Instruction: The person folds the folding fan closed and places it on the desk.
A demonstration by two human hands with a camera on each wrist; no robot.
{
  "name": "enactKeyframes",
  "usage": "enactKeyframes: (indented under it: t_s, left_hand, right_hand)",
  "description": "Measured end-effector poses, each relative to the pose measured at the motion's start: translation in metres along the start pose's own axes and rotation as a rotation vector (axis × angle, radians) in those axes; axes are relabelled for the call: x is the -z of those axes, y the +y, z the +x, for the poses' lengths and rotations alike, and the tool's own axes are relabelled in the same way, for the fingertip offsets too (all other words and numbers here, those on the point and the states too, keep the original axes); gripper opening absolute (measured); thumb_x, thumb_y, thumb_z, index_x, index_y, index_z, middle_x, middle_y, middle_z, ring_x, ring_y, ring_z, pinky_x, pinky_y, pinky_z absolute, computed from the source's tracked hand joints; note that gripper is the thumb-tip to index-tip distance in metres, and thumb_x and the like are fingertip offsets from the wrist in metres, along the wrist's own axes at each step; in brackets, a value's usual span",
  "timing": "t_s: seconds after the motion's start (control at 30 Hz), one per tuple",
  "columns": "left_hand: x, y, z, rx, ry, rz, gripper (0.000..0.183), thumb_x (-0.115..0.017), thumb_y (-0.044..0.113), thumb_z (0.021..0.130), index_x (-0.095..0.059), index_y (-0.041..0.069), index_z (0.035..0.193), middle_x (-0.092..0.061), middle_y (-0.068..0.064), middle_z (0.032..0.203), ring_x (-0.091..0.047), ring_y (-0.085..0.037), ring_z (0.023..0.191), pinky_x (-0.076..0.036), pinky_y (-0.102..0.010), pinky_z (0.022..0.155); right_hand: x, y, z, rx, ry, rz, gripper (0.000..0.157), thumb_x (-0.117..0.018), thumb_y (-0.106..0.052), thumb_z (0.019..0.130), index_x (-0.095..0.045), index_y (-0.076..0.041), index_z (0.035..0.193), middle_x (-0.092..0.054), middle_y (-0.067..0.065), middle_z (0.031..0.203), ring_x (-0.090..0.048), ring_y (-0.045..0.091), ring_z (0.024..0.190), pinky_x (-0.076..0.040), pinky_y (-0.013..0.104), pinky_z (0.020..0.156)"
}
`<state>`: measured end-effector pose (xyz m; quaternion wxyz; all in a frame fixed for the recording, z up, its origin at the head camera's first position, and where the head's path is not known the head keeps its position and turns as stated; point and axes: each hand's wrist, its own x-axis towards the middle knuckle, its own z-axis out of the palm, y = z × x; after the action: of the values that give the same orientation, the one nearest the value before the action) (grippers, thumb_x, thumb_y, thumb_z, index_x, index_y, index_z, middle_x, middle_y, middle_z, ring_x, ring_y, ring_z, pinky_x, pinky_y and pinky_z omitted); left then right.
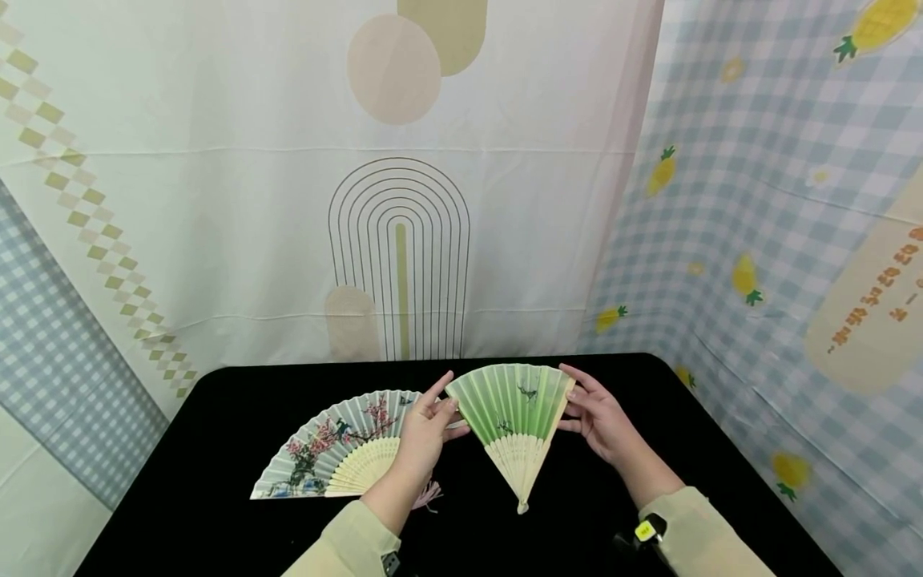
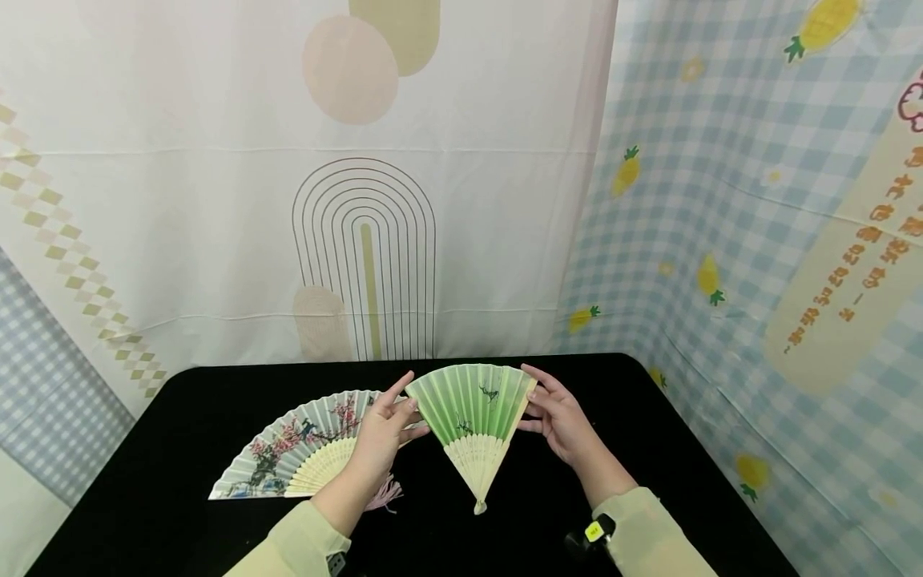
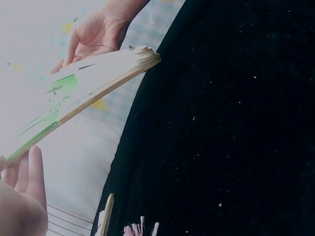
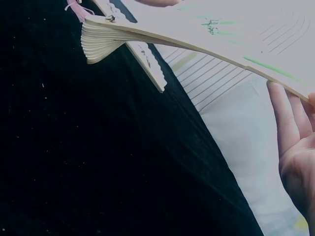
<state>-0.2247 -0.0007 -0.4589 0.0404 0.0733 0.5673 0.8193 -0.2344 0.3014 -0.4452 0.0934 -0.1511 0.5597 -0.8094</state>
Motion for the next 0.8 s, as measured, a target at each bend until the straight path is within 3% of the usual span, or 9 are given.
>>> enactKeyframes:
  t_s: [0.43, 0.67, 0.8]
  left_hand:
    - [-0.0001, -0.0020, 0.0020, 0.013, -0.009, 0.013, 0.052, -0.056, 0.007, 0.102, -0.044, 0.018, 0.151, -0.065, -0.005, 0.095, -0.068, -0.023, 0.095, -0.060, -0.037, 0.080]
    - [0.0009, -0.0008, 0.0030, 0.016, -0.028, 0.005, 0.058, -0.056, 0.000, 0.100, -0.041, 0.018, 0.153, -0.064, -0.020, 0.122, -0.067, -0.022, 0.097, -0.059, -0.041, 0.083]
    - [0.0015, -0.0013, 0.0040, 0.013, -0.037, 0.009, 0.059, -0.055, -0.002, 0.100, -0.040, 0.018, 0.153, -0.065, -0.018, 0.119, -0.066, -0.021, 0.095, -0.059, -0.043, 0.083]
  right_hand:
    - [-0.0012, 0.0035, 0.0016, 0.015, -0.037, -0.003, 0.045, -0.038, -0.006, 0.108, -0.041, -0.020, 0.150, -0.066, 0.001, 0.124, -0.070, 0.020, 0.101, -0.061, 0.036, 0.076]
    - [-0.0046, 0.0016, 0.0030, 0.004, -0.033, -0.011, 0.042, -0.039, -0.008, 0.108, -0.044, -0.024, 0.148, -0.067, 0.001, 0.124, -0.070, 0.019, 0.101, -0.061, 0.035, 0.076]
    - [-0.0071, 0.0009, 0.0045, -0.002, -0.031, -0.022, 0.043, -0.040, -0.009, 0.108, -0.042, -0.022, 0.150, -0.067, 0.001, 0.123, -0.070, 0.019, 0.100, -0.061, 0.036, 0.076]
